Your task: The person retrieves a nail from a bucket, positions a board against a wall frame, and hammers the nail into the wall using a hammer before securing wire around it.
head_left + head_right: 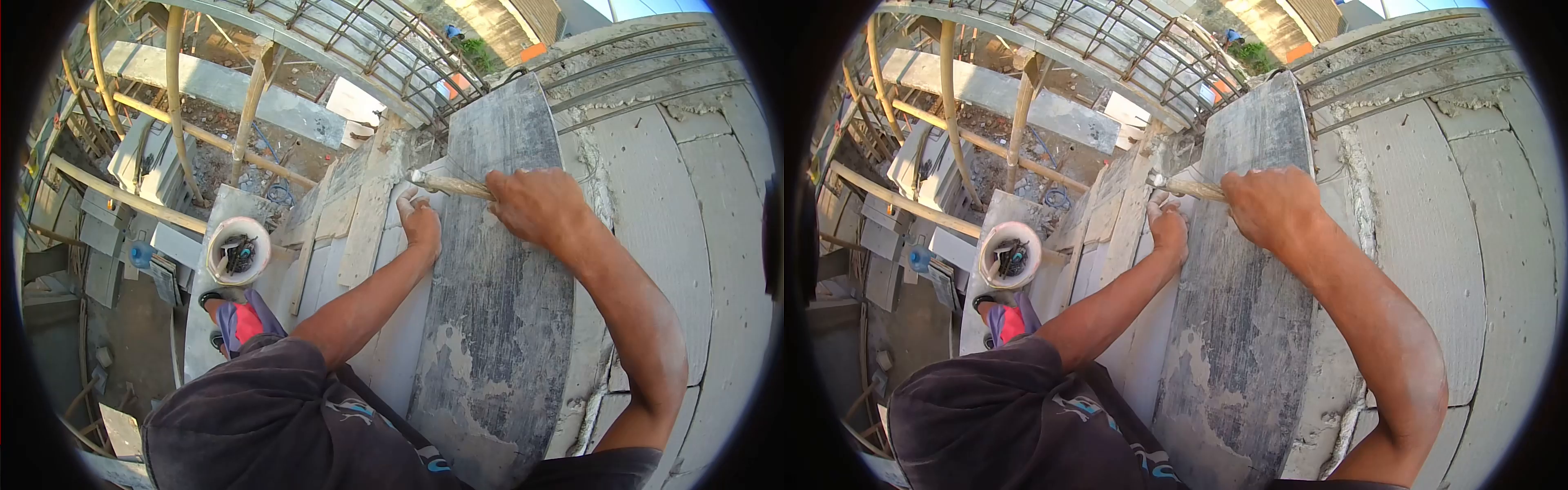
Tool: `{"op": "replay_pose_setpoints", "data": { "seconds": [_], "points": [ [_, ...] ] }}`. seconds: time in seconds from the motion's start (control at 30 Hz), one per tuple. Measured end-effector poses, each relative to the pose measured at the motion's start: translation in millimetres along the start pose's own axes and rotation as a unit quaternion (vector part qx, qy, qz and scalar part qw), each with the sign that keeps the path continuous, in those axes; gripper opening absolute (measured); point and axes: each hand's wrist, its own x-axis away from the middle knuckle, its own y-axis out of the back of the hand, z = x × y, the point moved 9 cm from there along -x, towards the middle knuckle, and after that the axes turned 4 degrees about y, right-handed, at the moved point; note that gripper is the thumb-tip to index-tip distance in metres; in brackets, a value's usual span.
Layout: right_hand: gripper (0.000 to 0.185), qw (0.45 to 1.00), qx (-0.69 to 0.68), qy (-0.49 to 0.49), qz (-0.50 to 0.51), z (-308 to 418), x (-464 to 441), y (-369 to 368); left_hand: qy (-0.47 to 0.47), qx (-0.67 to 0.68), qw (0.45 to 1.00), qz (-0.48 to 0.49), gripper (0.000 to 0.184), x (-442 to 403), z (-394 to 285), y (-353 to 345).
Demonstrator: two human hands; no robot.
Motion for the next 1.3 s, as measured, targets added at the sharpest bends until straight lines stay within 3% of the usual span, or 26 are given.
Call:
{"op": "replay_pose_setpoints", "data": {
  "seconds": [0.1, 0.3, 0.4, 0.5, 0.7, 0.9, 1.1, 1.3],
  "points": [
    [0.027, 0.995, 0.059, 0.037, -0.077, 2.2, -4.3, 22.5, 0.002, 0.004, 1.0, 0.007, 0.039, -9.2, 1.9, -6.3],
    [0.028, 0.969, -0.164, 0.025, -0.181, 20.9, 9.9, 92.0, 0.024, 0.033, 0.999, 0.001, 0.038, 3.4, -5.1, -4.0],
    [0.028, 0.997, -0.037, 0.031, -0.055, 12.8, 1.5, 34.6, 0.036, 0.055, 0.998, -0.001, 0.038, 9.5, -6.2, -7.5],
    [0.028, 0.996, 0.063, 0.046, -0.054, 1.3, -9.5, 1.8, 0.031, 0.056, 0.998, 0.02, 0.038, -0.3, -5.1, -15.0],
    [0.027, 0.975, -0.136, 0.018, -0.172, 14.2, 6.0, 67.5, 0.032, 0.037, 0.999, 0.006, 0.038, 6.4, -2.1, -2.0],
    [0.026, 0.998, 0.029, 0.035, -0.037, 11.8, -6.6, 4.2, 0.035, 0.054, 0.998, 0.012, 0.032, 5.5, -5.4, -6.4],
    [0.024, 0.984, -0.102, 0.027, -0.141, 21.8, 10.5, 50.8, 0.053, 0.07, 0.996, 0.029, 0.029, 6.2, -2.9, -7.2],
    [0.027, 0.997, 0.024, 0.037, -0.059, 11.5, -5.2, -0.9, 0.05, 0.058, 0.997, 0.009, 0.027, 5.3, -0.1, -4.7]
  ]
}}
